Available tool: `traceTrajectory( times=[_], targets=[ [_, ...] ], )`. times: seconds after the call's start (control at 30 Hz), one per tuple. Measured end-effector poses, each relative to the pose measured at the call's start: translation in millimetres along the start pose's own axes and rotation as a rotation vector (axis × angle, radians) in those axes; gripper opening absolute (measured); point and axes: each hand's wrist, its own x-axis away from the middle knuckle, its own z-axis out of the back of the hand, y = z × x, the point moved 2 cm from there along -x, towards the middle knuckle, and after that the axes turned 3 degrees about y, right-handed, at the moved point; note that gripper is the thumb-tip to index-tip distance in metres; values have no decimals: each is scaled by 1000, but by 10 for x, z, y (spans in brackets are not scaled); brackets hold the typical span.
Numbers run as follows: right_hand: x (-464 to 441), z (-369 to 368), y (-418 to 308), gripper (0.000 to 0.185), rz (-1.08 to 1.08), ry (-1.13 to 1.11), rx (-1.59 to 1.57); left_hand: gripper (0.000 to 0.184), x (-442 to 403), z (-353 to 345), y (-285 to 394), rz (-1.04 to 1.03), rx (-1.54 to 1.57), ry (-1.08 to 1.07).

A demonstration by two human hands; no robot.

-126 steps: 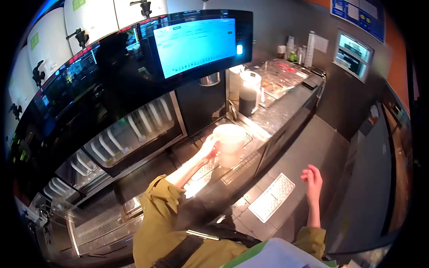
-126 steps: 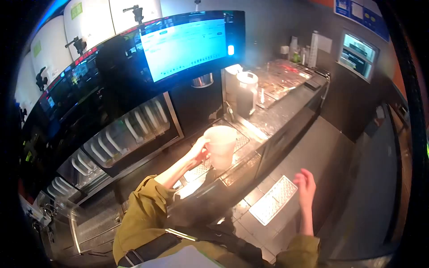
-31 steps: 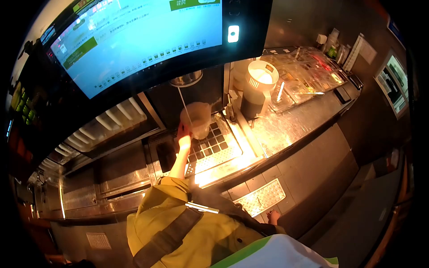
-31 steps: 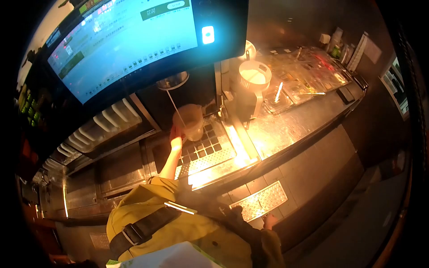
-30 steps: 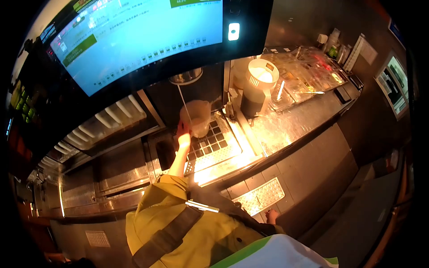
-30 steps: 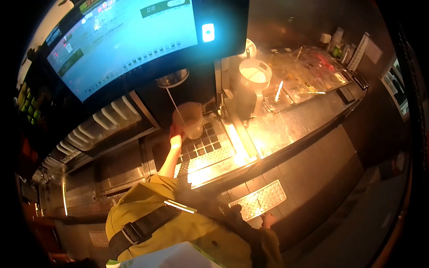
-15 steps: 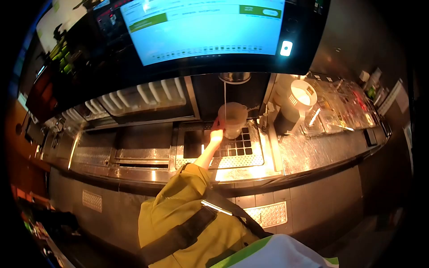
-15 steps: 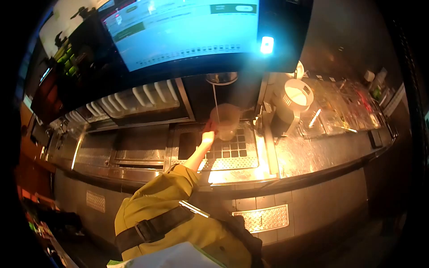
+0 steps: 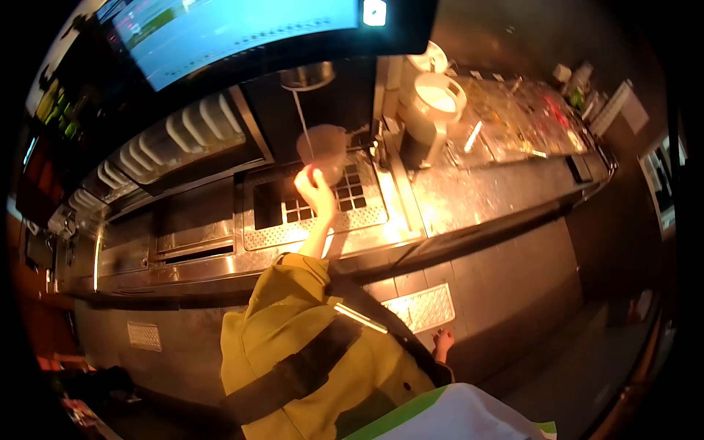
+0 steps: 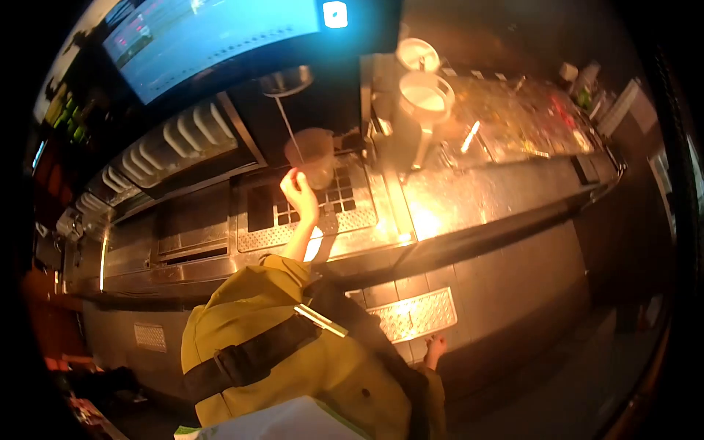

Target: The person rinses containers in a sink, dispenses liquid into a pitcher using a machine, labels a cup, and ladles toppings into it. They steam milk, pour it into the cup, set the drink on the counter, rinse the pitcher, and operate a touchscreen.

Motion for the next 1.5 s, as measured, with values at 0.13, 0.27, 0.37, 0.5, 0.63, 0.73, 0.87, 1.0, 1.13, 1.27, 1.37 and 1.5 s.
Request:
traceTrajectory(
  times=[0.13,0.27,0.37,0.5,0.63,0.73,0.87,1.0,1.13,1.27,1.37,1.5],
  targets=[
    [283,1002,264,17,-286,169,179,13,1274,-149,530,49,197,-712],
    [478,1672,675,22,-400,217,272,23,2620,-205,1182,-310,305,-1733],
    [479,1840,790,25,-408,281,208,30,3534,-76,1373,-620,521,-2239],
    [-211,1450,557,28,-588,210,-86,38,4004,-338,1551,-687,384,-2546],
    [-1282,1072,-481,27,-591,77,-58,41,4373,-1075,1492,-790,-11,-2642],
    [-1949,1216,-1220,25,-395,121,-101,48,4775,-1769,1552,-883,-197,-2770],
    [-3146,2296,-1046,18,335,29,822,49,5529,-2663,2308,-953,12,-2673],
    [-3148,2820,-2003,11,-11,651,-333,44,6327,-3464,3144,-895,463,-2489],
    [-3250,3254,-1787,10,-126,790,-313,46,7097,-4005,3547,-980,522,-2628],
    [-3120,3485,-1045,13,-559,724,-109,47,7710,-4433,3879,-1095,393,-2883],
    [-3346,3803,-986,15,-712,678,44,48,8249,-4873,3996,-934,410,-2974],
    [-4595,4713,-1535,17,-457,345,805,47,8702,-5722,4585,-1228,197,-2692]
  ],
)
